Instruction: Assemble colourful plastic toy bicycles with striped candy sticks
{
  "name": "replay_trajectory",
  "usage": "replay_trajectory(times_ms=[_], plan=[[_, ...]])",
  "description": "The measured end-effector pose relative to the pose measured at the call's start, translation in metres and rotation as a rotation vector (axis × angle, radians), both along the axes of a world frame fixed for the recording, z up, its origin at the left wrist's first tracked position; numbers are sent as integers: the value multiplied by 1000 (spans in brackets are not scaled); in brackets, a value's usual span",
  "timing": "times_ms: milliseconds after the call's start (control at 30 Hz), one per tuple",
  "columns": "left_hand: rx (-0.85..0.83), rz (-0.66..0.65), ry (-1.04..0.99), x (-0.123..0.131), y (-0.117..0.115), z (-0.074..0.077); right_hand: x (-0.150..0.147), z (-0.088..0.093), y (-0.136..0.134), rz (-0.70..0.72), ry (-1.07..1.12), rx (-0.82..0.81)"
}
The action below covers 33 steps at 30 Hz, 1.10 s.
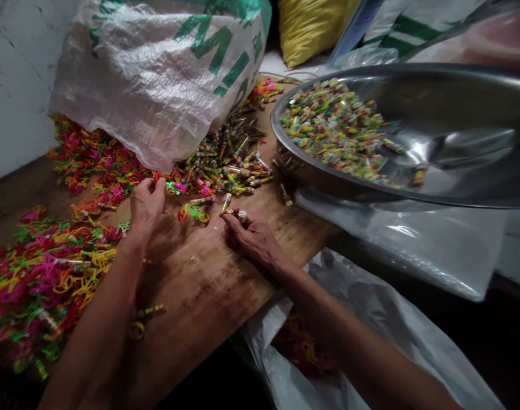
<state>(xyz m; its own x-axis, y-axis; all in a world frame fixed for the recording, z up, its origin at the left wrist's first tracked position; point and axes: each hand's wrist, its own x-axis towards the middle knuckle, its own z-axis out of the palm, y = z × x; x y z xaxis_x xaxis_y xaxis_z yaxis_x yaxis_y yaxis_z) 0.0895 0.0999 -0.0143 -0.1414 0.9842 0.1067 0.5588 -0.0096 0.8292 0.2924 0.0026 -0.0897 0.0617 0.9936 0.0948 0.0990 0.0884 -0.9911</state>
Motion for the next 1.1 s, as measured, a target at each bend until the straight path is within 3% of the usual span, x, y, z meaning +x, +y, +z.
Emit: replay_trajectory(times_ms=[100,167,367,500,633,867,967,1100], plan=[[-13,34,-177,-24,-33,5,-8,10,-8,23,1,6],[-39,-18,-318,-31,-54,7,-19,19,-14,40,0,9],[-340,-154,-758,-19,-95,0,-46,37,-14,11,164,-85],[-367,-238,-821,-9,-113,-6,-47,37,-18,161,211,-263],[-390,-301,-800,-7,-121,-12,-44,37,-27,310,194,-315],[-525,-363,-875,-8,-121,-11,-32,28,-25,231,301,-258],[-573,-345,-874,-3,-121,-10,-27,27,-24,360,371,-284],[-614,-413,-882,2,-120,-15,-31,28,-26,505,471,-346]])
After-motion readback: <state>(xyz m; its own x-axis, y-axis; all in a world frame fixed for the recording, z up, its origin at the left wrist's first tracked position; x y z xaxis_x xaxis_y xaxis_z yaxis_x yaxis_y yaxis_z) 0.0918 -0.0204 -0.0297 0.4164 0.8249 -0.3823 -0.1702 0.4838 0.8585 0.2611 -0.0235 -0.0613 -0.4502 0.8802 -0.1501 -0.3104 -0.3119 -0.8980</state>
